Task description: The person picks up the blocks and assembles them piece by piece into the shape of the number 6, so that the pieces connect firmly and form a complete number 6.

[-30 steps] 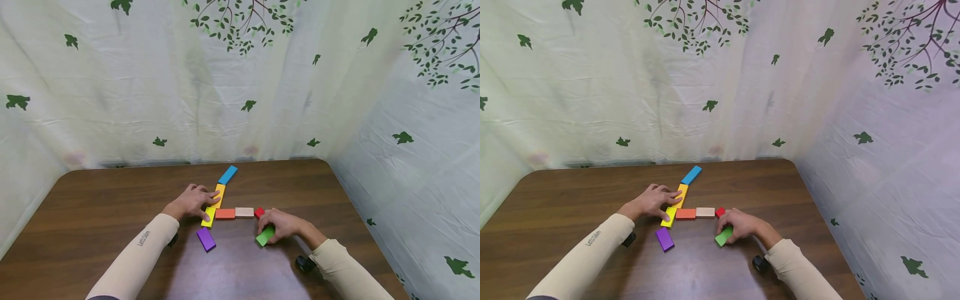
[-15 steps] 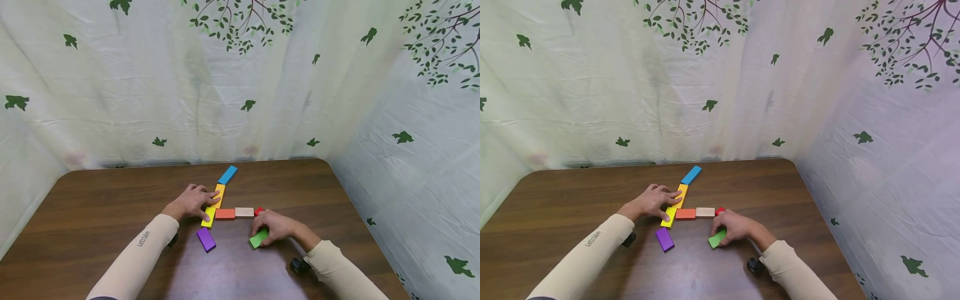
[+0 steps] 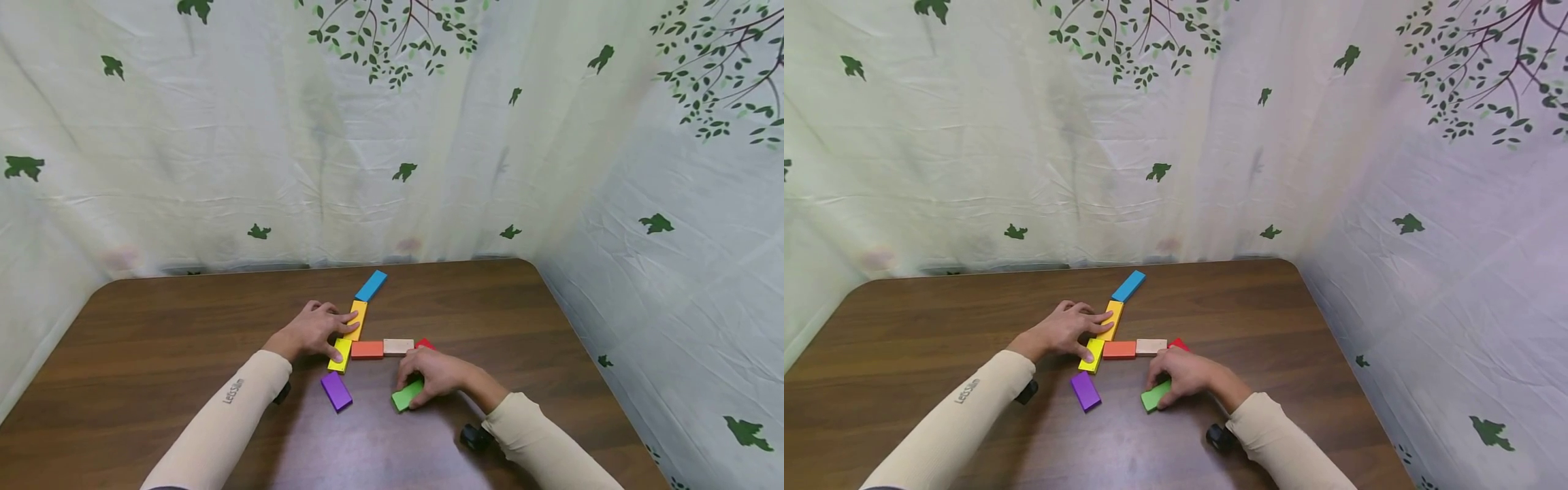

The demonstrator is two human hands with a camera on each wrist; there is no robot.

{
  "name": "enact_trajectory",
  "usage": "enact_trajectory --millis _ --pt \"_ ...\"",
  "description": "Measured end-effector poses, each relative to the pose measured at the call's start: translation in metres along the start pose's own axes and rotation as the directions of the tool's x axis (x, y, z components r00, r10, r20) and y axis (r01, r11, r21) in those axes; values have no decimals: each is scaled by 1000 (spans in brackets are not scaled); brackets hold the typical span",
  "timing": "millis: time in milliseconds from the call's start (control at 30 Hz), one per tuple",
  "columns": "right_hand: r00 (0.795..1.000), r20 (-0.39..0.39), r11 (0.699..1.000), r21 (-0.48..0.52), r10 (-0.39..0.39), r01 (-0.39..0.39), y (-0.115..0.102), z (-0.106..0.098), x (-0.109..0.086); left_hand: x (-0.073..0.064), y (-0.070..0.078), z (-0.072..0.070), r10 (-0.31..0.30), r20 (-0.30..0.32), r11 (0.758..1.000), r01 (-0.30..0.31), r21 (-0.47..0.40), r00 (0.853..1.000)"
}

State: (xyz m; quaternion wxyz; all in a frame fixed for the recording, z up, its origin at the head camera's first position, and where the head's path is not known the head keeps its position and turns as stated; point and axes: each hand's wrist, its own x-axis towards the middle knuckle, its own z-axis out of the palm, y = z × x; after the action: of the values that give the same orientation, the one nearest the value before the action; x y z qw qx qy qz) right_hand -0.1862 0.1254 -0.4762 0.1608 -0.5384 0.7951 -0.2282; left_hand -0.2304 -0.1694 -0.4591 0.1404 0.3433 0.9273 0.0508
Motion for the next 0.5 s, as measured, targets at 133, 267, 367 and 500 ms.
enact_trajectory --millis 133,267,367,500 --pt "1000 16 999 -31 18 -17 -2 2 7 0 -1 0 -5 0 1000 5 2 1000" --pt "999 35 999 -24 38 -37 -5 3 14 0 -2 0 1 -4 1000 -1 8 1000" --pt "997 56 998 -4 58 -58 -8 3 20 0 -2 -1 3 -2 1000 -3 14 1000" --pt "993 78 996 12 84 -85 -11 3 26 0 -2 -1 2 3 1000 -2 7 1000"
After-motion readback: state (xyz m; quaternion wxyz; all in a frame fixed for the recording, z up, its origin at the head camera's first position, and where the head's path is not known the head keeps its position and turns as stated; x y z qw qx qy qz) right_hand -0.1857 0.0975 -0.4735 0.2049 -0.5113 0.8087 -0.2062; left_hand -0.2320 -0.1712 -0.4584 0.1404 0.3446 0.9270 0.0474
